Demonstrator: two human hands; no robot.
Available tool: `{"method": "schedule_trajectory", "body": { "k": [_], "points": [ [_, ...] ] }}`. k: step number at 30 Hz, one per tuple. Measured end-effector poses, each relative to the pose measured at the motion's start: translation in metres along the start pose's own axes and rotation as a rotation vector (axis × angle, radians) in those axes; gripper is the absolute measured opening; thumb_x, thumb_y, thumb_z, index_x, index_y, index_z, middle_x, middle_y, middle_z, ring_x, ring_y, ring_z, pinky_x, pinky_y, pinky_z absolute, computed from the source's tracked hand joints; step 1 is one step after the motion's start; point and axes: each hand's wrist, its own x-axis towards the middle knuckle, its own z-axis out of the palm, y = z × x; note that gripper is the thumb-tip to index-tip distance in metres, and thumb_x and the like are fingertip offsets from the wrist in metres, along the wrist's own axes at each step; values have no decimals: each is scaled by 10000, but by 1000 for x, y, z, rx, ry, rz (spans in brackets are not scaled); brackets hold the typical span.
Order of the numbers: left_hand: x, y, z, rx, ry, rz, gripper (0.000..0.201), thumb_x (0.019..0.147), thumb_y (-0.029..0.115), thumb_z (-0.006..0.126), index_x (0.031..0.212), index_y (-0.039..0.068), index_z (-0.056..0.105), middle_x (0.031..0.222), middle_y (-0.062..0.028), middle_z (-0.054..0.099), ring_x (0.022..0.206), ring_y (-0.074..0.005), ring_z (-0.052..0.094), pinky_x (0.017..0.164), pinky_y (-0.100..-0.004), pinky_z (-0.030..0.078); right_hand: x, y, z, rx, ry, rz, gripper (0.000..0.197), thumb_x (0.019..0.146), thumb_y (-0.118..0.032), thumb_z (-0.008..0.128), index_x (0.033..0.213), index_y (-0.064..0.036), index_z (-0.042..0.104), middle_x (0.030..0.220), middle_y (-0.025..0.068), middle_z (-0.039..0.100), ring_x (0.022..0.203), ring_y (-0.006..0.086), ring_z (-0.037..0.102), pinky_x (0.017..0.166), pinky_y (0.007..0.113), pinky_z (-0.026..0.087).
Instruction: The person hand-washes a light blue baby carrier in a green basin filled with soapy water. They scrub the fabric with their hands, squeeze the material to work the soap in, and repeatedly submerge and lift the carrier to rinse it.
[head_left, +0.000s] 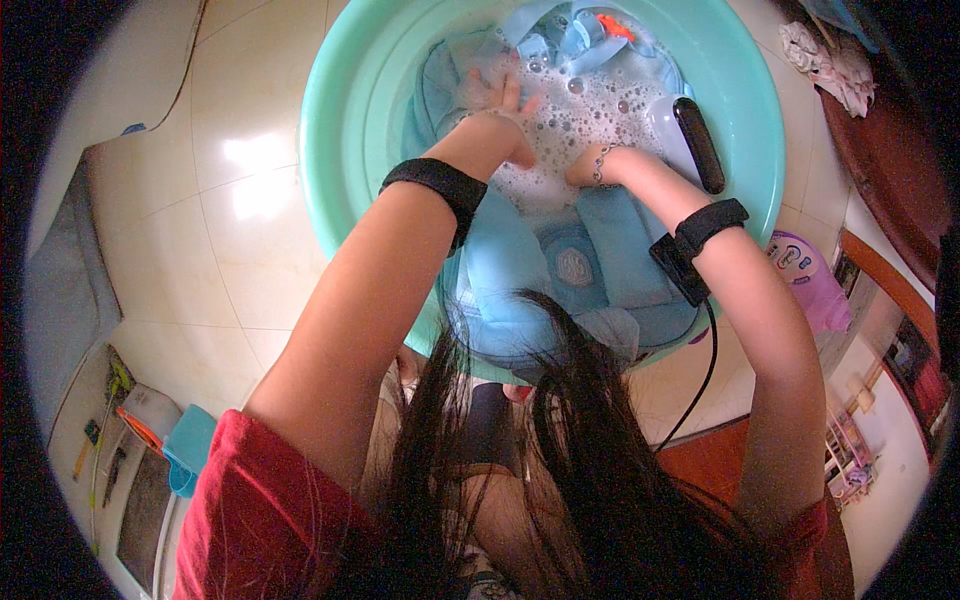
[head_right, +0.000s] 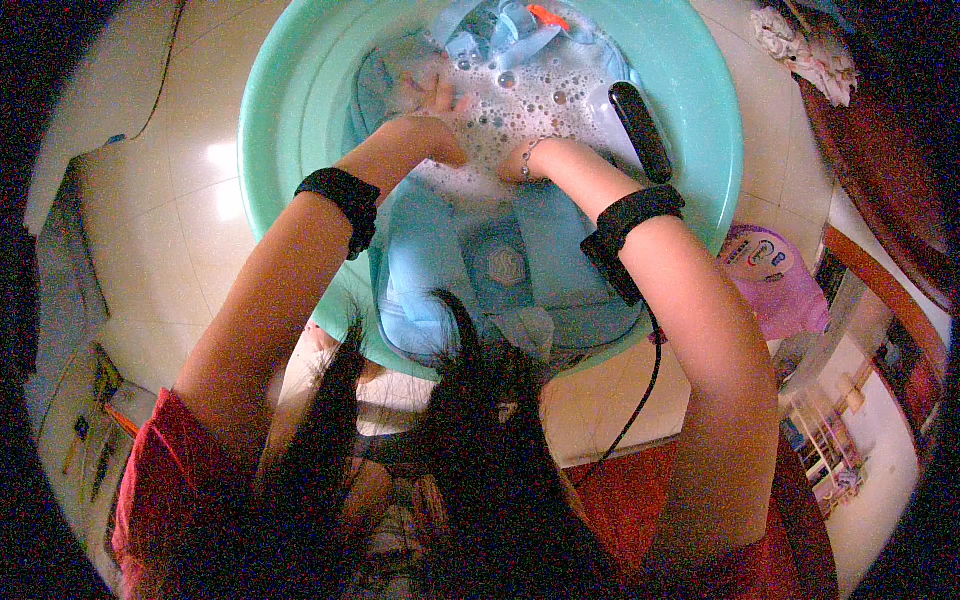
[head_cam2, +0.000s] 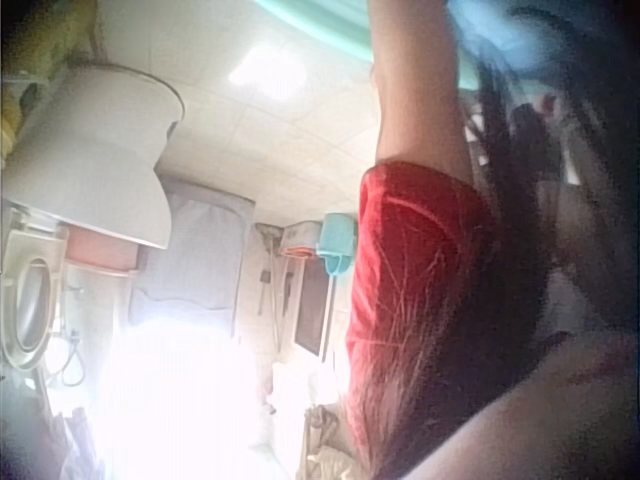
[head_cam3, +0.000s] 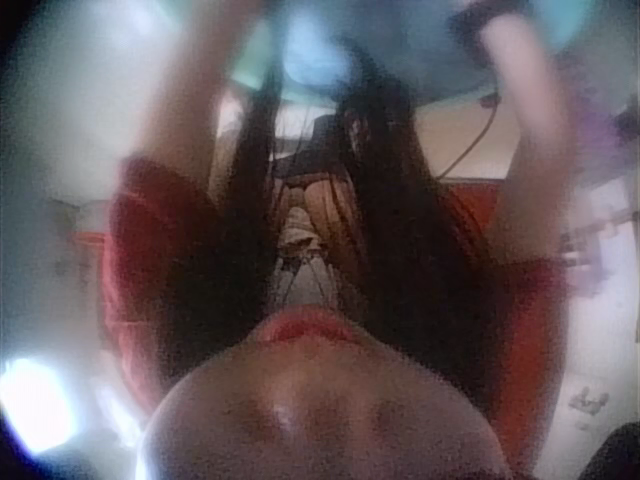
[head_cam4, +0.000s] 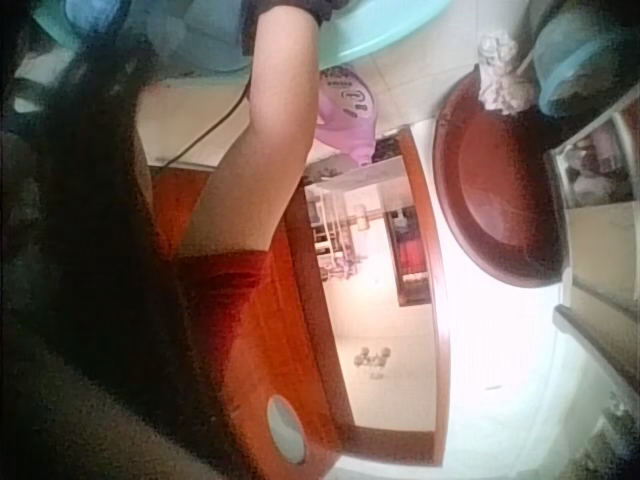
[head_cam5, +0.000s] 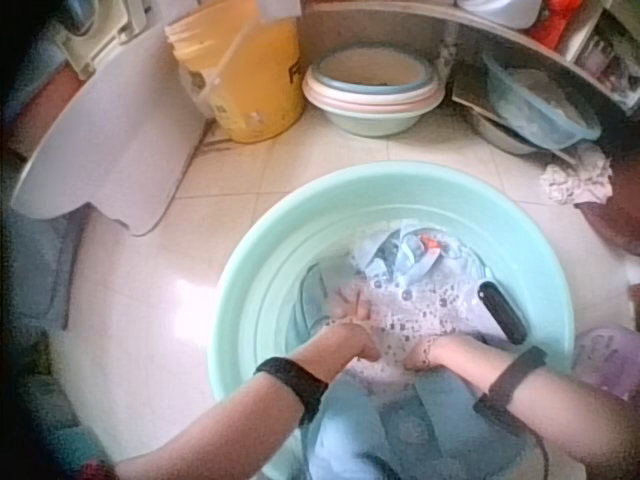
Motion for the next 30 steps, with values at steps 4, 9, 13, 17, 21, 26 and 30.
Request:
{"method": "schedule_trajectory", "body": {
  "k": [4,9,13,17,21,26,30],
  "points": [
    [4,-1,0,18,-27,32,882,582,453,562,1301,161,144,1289,-273,-169,1202,-420,-135,896,-611,-51,0,1,1,29,4,11,302,738,-187,398,913,5,553,900,177,567,790,313,555,719,366,422],
    [-6,2,-1,59,68,-15,831,628,491,529,1299,168,160,1337,-216,-48,1248,-316,-61,929,-567,-47,-5,-2,-1,79,26,42,315,737,-199,400,925,2,553,911,177,565,799,317,551,734,367,416],
    [-12,3,-3,37,164,2,841,620,471,545,1297,153,161,1333,-228,-26,1243,-338,-29,939,-550,-17,-8,0,0,79,39,120,354,729,-238,413,977,-24,548,949,197,546,849,333,529,768,372,405],
    [-2,13,25,-31,446,-95,852,631,497,543,1290,138,139,1307,-272,-7,1220,-393,51,918,-587,68,-23,-12,-4,120,580,608,958,601,-332,639,1282,-111,3,1254,245,230,1020,399,418,862,451,341],
    [-26,25,15,-183,666,-132,836,561,205,665,1235,120,179,1268,-215,162,1178,-354,212,881,-531,265,-70,-16,-22,454,664,470,912,589,-239,637,1287,-117,63,1194,293,310,1067,376,381,903,364,318],
    [-36,17,-10,-527,607,-199,649,631,203,579,1183,96,255,1156,-197,332,1042,-367,408,785,-428,395,-82,-7,-10,585,994,341,721,620,-224,597,1237,-68,256,1089,207,461,991,296,474,843,326,377],
    [-37,-14,-22,-813,512,-22,667,642,214,520,1218,68,217,1002,-251,471,915,-396,484,830,-379,380,-102,-2,-16,778,1131,274,559,668,-320,583,1099,5,435,981,169,542,921,249,517,801,296,392]
  ]
}}
